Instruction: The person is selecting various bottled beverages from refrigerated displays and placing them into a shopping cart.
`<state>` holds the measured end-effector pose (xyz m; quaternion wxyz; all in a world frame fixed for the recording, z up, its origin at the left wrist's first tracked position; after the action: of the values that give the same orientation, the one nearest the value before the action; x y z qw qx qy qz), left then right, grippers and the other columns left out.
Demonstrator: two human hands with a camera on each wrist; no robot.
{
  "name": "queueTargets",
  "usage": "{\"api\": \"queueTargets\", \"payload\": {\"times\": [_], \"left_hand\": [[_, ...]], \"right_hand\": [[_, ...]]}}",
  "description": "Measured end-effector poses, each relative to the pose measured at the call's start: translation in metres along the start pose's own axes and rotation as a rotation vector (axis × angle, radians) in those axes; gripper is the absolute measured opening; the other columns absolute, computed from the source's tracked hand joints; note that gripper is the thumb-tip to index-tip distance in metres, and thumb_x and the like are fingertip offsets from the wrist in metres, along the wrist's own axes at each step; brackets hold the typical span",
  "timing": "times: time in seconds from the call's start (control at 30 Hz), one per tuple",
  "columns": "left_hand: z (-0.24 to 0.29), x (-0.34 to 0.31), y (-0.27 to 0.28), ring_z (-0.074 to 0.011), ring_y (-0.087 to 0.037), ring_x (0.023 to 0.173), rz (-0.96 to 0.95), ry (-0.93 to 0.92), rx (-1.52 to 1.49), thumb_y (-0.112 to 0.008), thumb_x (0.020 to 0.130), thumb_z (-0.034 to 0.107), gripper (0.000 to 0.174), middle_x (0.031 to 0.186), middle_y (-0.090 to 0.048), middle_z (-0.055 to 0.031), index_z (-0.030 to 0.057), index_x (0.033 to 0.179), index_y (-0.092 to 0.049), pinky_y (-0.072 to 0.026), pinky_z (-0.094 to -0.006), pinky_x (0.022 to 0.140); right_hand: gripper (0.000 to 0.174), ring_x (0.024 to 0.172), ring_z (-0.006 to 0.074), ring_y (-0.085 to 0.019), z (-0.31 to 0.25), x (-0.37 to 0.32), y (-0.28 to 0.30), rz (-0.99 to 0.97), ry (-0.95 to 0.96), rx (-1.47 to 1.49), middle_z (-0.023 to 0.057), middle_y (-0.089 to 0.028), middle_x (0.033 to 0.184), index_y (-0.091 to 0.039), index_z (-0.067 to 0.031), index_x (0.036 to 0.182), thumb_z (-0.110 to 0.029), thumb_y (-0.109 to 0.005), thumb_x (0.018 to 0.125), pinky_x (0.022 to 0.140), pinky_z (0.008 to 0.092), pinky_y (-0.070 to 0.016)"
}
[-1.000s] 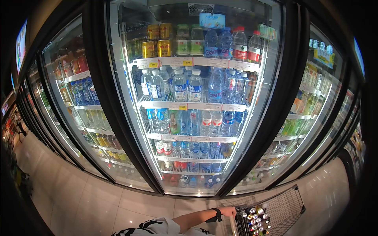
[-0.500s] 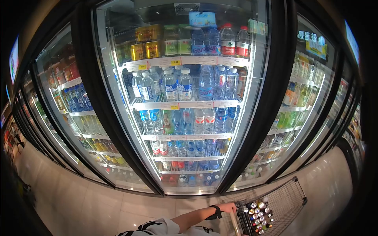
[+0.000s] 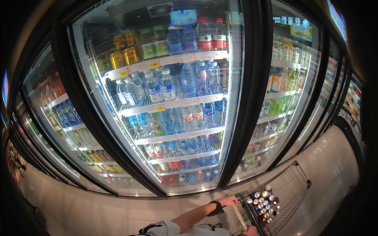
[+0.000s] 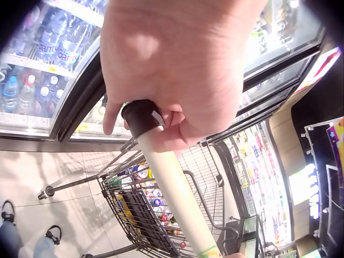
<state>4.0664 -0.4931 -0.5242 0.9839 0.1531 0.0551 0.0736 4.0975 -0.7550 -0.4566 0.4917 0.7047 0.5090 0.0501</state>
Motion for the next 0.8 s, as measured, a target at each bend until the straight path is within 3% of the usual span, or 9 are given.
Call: {"api": "queueTargets", "payload": {"times": [0.1,0.17,0.47,0.6,0.67,0.8], "left_hand": [[0.006,-0.001,0.001,-0.0267,-0.065,0.081,-0.002,0.033,0.014,-0.058,0.074,0.001,0.024,0.082,-0.071,-0.0136,0.0040,0.090,-0.075,-0.0500,-0.0410,0.073],[-0.003,-0.001,-0.002,-0.0257,-0.065,0.081,-0.032,0.156,-0.011,-0.058,0.076,0.004,0.022,0.083,-0.071,-0.0131,0.0030,0.090,-0.076,-0.0504,-0.0407,0.074],[0.010,-0.006,0.003,-0.0217,-0.064,0.073,0.054,0.085,0.039,-0.070,0.080,0.020,0.021,0.076,-0.069,-0.0109,0.0013,0.087,-0.074,-0.0496,-0.0382,0.069],[0.017,-0.009,0.005,-0.0207,-0.063,0.070,0.053,0.117,0.010,-0.071,0.080,0.022,0.022,0.073,-0.068,-0.0102,0.0006,0.085,-0.073,-0.0486,-0.0377,0.067],[0.020,-0.013,0.002,-0.0196,-0.063,0.075,-0.036,0.214,0.054,-0.067,0.084,0.018,0.021,0.081,-0.071,-0.0101,0.0012,0.095,-0.073,-0.0489,-0.0355,0.070],[0.000,-0.003,-0.004,-0.0176,-0.061,0.072,0.000,0.133,0.002,-0.067,0.084,0.018,0.020,0.079,-0.069,-0.0087,0.0012,0.094,-0.073,-0.0483,-0.0345,0.067]], "right_hand": [[0.042,0.091,0.0468,-0.066,0.017,0.006,-0.009,-0.026,-0.016,-0.038,0.0323,-0.067,0.091,-0.070,0.0057,0.096,-0.029,-0.065,0.074,0.080,0.0524,-0.0525],[0.043,0.091,0.0470,-0.066,0.017,0.005,-0.011,-0.038,-0.031,-0.073,0.0327,-0.067,0.092,-0.070,0.0070,0.094,-0.030,-0.066,0.073,0.080,0.0522,-0.0524],[0.047,0.087,0.0481,-0.065,0.054,0.021,-0.031,0.068,0.059,0.014,0.0321,-0.067,0.089,-0.069,0.0089,0.093,-0.033,-0.069,0.072,0.078,0.0517,-0.0516],[0.046,0.088,0.0473,-0.065,0.069,0.028,-0.046,0.015,0.064,0.079,0.0316,-0.067,0.089,-0.069,0.0079,0.094,-0.033,-0.068,0.072,0.079,0.0517,-0.0503],[0.046,0.089,0.0468,-0.064,0.076,0.031,-0.052,0.004,0.053,0.118,0.0313,-0.067,0.089,-0.069,0.0073,0.094,-0.033,-0.068,0.072,0.079,0.0518,-0.0499],[0.045,0.089,0.0457,-0.064,0.097,0.038,-0.064,0.016,0.025,0.044,0.0298,-0.067,0.088,-0.069,0.0059,0.093,-0.035,-0.067,0.073,0.080,0.0520,-0.0490]]}}
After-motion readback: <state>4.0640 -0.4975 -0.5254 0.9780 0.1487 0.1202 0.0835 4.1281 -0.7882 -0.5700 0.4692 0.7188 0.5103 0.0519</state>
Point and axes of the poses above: each hand's wrist, its own x-axis towards the middle knuckle, its own y-axis out of the back of the hand, z = x × y, the point moved 10 cm from there along x, towards the middle knuckle
